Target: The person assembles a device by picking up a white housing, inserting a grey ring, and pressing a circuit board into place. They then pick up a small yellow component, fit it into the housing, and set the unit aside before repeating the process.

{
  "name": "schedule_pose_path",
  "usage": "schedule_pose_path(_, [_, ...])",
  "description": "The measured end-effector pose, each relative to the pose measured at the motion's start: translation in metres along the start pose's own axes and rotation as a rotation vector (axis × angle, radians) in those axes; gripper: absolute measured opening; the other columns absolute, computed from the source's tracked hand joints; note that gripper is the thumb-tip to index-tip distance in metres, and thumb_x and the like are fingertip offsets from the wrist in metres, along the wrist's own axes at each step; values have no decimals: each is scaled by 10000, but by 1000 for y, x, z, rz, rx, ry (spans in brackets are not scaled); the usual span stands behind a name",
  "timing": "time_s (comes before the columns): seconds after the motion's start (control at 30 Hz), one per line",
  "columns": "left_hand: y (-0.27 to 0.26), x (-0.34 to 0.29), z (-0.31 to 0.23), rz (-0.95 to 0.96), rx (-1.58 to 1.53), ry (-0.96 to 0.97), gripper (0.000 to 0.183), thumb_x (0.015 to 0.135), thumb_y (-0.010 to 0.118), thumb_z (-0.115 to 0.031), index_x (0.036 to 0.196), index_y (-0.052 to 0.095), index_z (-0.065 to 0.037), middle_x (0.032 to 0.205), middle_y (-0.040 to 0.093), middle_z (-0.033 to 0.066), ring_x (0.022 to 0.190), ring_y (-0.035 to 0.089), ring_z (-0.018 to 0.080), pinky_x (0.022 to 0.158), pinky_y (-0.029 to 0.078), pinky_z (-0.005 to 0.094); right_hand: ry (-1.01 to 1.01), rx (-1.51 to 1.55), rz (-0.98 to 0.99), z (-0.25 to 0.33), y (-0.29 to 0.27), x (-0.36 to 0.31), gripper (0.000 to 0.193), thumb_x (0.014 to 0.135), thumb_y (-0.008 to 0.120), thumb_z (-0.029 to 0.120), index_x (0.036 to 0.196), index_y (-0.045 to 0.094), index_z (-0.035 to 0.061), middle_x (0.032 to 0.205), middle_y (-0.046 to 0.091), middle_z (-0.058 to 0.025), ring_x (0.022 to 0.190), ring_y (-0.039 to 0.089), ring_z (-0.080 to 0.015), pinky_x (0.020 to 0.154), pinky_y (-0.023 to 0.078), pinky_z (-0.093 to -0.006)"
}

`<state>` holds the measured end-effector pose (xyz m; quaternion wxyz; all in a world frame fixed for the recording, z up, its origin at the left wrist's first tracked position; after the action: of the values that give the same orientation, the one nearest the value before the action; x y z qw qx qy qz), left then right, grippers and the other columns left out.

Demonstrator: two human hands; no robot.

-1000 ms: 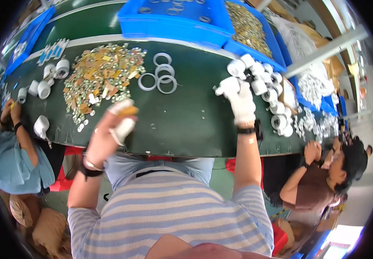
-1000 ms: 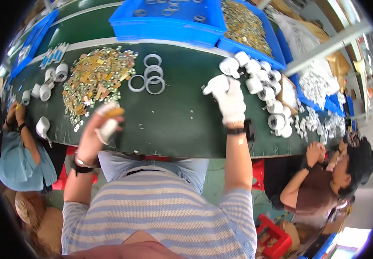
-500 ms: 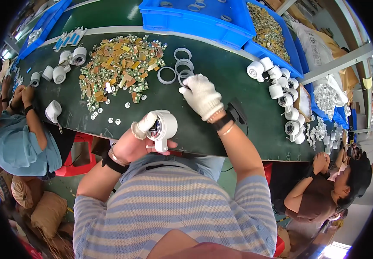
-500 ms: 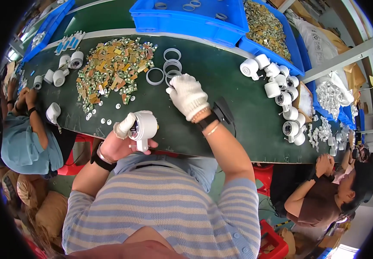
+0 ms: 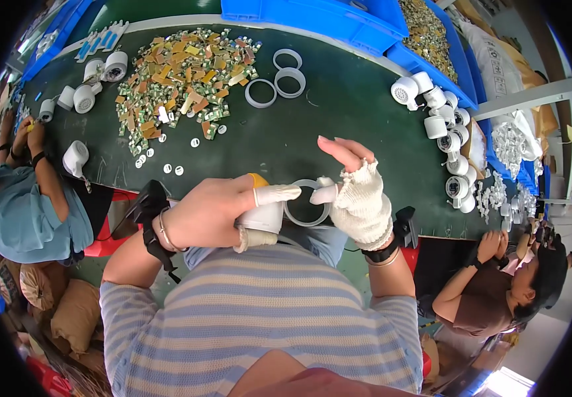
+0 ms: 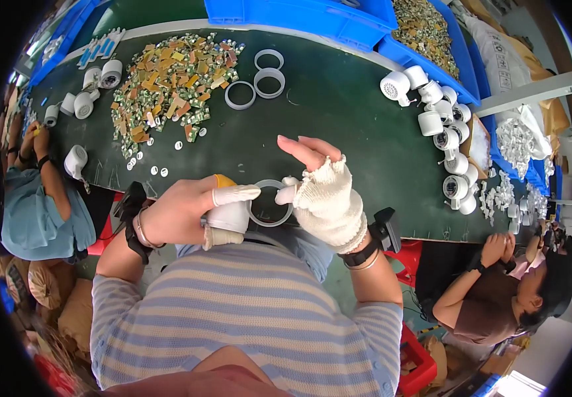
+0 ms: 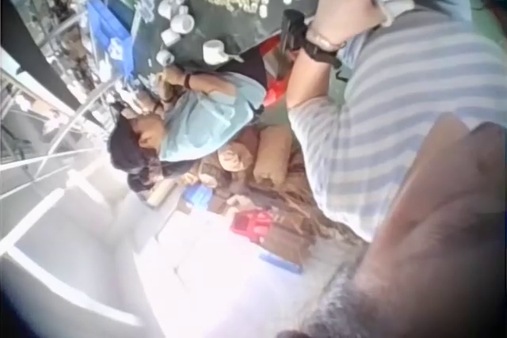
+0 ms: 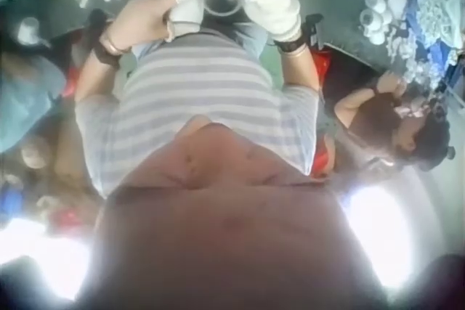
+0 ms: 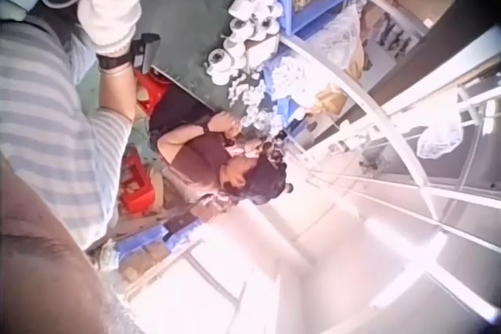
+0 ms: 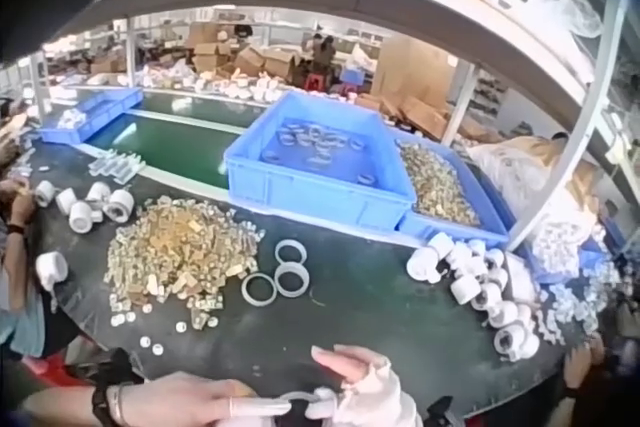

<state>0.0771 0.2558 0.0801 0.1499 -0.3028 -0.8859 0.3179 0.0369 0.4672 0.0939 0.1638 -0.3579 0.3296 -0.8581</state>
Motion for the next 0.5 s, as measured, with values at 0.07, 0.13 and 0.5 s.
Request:
schedule_pose_path(0.07, [9, 1, 2, 24, 141, 41, 724, 770, 898, -298, 1440, 624, -267, 969, 642, 52, 769, 675, 284, 663, 552, 384, 89, 38, -7, 3, 1, 1, 340, 794, 765, -20, 1038, 742, 215, 1380, 658, -82, 1143, 616, -337, 851, 542, -414])
schedule_pose_path(0.13, [8, 1, -3, -55, 222, 39, 702, 759, 900, -292, 1410, 641, -259, 965, 639, 55, 756, 668, 281, 656, 551, 387, 178, 75, -15, -3, 1, -1, 361, 802, 766, -12, 1097, 742, 195, 1364, 666, -87, 1110, 627, -327, 833, 543, -407])
schedule_pose_path(0.5, [15, 6, 21, -322, -148, -146, 671, 870, 833, -231, 1476, 557, -145, 1148, 682, 70, 879, 712, 242, 708, 598, 372, 94, 21, -56, 21, 5, -5, 224, 896, 802, 133, 1099, 722, 84, 992, 728, -121, 821, 689, -264, 749, 538, -367])
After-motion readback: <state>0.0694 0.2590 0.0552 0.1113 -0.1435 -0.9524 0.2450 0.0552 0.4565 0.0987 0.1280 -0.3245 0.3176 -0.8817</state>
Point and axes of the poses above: each hand's wrist, its own x-axis towards the middle knuckle, its own y-axis out of the palm, z = x × y, the point moved 6 cm from there along x, towards the middle knuckle
